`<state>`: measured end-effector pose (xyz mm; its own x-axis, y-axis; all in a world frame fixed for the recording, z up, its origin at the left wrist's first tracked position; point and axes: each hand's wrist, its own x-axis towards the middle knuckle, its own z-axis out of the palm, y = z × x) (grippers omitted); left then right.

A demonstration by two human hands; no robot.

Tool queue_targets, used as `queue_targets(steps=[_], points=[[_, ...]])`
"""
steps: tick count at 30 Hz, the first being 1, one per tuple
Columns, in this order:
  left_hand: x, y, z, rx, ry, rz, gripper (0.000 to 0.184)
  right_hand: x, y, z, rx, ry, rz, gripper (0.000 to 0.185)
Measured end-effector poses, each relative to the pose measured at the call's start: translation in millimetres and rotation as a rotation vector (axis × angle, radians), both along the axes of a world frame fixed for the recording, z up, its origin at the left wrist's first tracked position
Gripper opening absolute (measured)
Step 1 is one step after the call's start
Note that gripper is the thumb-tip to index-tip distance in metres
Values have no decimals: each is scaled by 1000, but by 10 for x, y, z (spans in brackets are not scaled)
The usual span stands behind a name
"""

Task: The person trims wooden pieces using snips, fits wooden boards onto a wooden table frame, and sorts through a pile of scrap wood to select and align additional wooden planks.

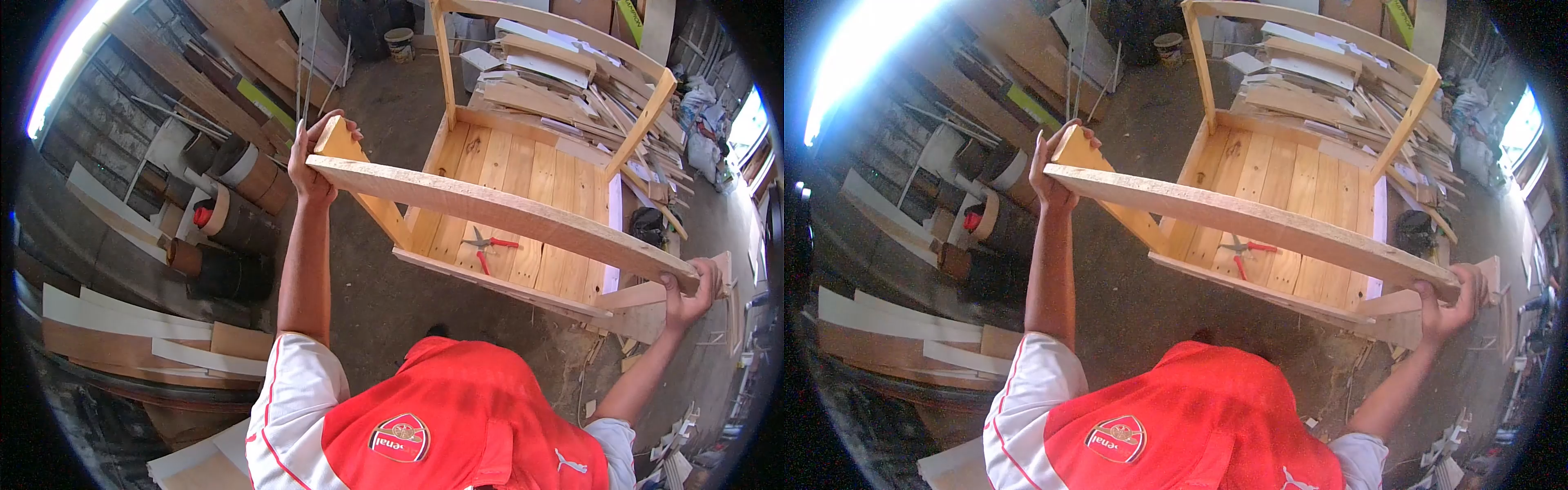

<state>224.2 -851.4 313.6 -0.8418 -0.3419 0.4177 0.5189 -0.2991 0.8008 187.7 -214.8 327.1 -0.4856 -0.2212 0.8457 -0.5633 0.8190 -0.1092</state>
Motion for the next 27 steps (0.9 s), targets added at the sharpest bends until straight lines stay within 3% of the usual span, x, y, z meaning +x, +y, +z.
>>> queue_targets(steps=[16,19,20,22,23,26,27], points=[[-6,-32,-18,-60,-10,45,67,2,36,26,1,-17,38,57],[-26,-77,-12,-52,-26,10,68,35,-42,64,28,10,-7,56],[-46,-126,-13,-69,15,-100,70,43,-67,77,2,5,12,56],[92,49,196,4,-130,14,76,52,-111,80,-51,-5,33,54],[208,100,317,-651,-155,370,79,50,-138,93,-73,4,44,54],[404,99,496,-682,-68,790,80,75,-189,142,-105,44,34,58],[441,561,629,-786,92,820,77,54,-174,142,-107,58,40,59]])
